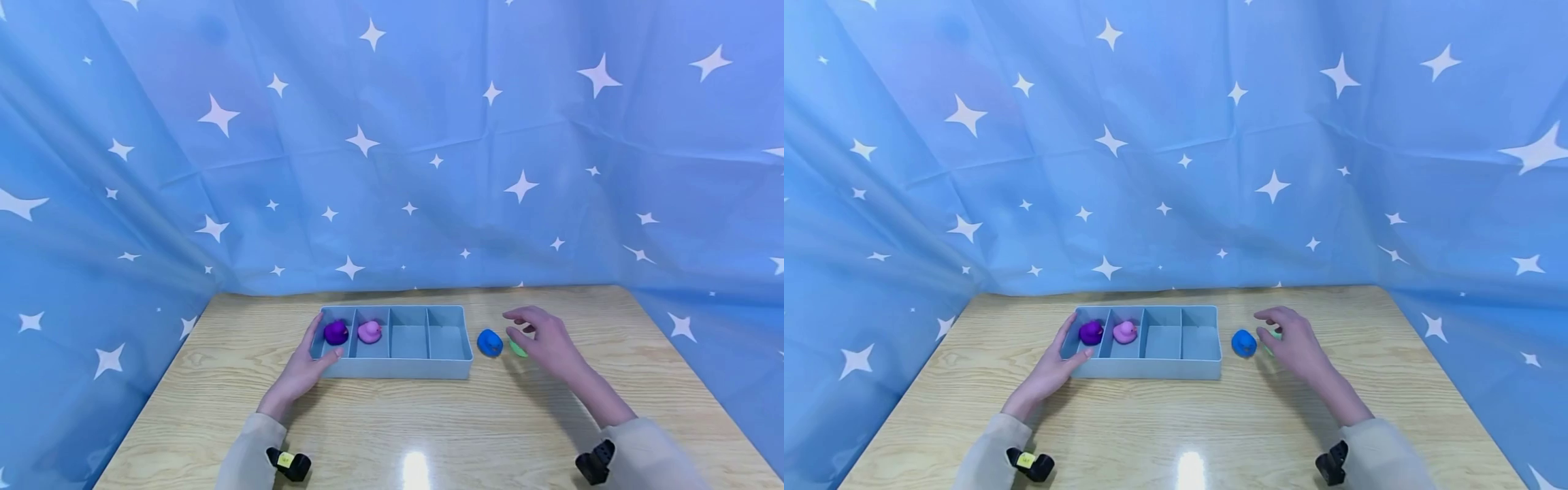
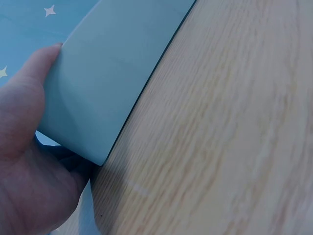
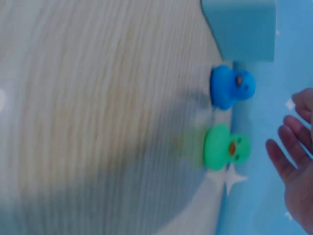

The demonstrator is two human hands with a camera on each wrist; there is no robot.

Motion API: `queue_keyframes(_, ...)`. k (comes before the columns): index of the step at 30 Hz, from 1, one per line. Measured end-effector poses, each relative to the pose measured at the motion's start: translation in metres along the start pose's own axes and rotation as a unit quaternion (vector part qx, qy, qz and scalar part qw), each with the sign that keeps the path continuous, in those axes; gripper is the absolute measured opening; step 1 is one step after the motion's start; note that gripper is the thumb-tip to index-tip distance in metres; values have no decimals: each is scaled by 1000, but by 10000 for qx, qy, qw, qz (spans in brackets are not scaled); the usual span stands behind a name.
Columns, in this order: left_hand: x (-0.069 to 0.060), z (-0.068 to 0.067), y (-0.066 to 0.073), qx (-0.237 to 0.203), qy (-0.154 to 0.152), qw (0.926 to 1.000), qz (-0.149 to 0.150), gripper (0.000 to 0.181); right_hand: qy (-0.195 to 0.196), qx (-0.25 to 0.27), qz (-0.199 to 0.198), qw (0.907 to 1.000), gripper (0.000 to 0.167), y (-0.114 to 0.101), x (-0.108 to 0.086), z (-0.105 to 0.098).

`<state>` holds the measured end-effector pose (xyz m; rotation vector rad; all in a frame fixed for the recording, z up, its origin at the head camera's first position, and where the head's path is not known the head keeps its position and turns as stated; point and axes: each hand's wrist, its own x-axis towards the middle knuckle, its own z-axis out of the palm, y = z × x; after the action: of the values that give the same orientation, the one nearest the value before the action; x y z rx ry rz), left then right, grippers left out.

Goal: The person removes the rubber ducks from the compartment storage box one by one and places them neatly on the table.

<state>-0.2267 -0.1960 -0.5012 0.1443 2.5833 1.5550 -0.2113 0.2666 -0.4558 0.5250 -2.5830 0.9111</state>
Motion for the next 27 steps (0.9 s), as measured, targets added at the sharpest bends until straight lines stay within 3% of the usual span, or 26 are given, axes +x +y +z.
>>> queue_keyframes(12,0,1,0,-19,29,10000,-25,92,123,225,-547,9982,25,-40,18,21)
queue_keyframes(21,0,0,0,-8,33,10000,-57,93,111,644,-596,9961,24,-61,35,40)
queue_keyframes(27,0,1,2,7,39,10000,-47,92,-86,1338,-399,9902,26,-76,42,54)
